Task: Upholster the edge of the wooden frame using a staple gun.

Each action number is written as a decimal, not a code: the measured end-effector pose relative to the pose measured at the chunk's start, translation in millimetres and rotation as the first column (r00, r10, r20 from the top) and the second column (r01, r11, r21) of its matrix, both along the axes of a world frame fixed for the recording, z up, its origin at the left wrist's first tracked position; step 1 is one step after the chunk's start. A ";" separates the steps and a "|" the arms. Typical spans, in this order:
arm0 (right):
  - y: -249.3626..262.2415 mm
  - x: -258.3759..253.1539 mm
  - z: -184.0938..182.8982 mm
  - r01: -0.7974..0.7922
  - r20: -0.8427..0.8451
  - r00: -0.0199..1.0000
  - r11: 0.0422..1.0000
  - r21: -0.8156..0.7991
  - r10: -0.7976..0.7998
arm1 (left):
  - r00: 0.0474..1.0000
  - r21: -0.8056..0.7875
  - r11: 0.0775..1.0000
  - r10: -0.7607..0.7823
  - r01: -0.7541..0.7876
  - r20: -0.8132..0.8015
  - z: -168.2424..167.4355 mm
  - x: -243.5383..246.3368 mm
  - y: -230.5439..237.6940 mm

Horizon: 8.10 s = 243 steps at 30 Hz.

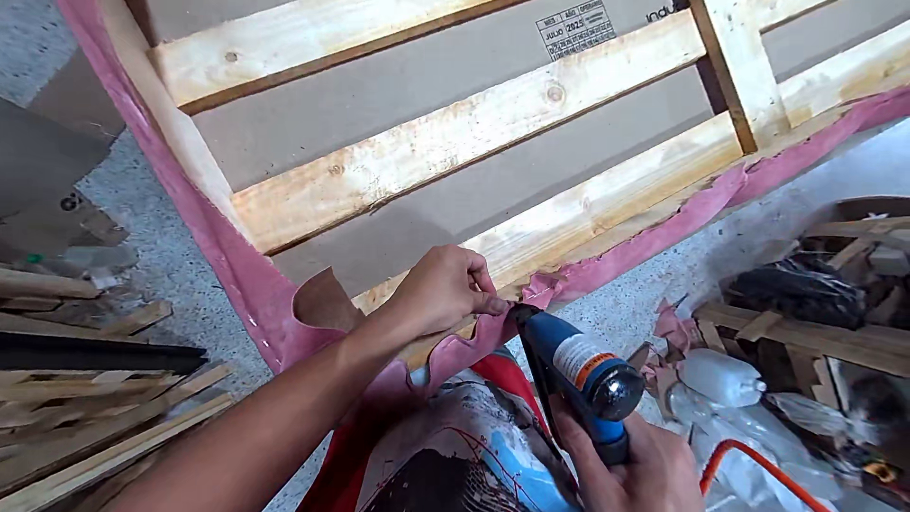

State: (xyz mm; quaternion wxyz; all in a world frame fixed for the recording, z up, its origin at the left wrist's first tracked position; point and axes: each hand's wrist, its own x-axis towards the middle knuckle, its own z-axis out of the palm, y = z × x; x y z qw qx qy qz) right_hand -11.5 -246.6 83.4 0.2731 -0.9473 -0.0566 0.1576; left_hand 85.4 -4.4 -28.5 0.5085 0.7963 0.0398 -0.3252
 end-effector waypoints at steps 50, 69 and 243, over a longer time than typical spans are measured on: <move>27.9 -34.1 -15.5 0.041 0.084 0.996 0.999 -0.001 -0.040 | 0.970 0.097 0.967 0.239 -0.235 -0.034 16.3 -51.4 4.0; 40.3 -41.4 -2.2 -0.034 -0.001 0.999 0.999 0.028 0.034 | 0.994 -0.003 0.998 0.066 -0.066 0.088 -0.9 -42.6 17.6; 104.0 -98.9 -9.8 -0.032 0.045 0.999 0.996 0.089 0.029 | 0.660 0.628 0.745 -0.591 0.226 0.464 5.8 -91.5 142.8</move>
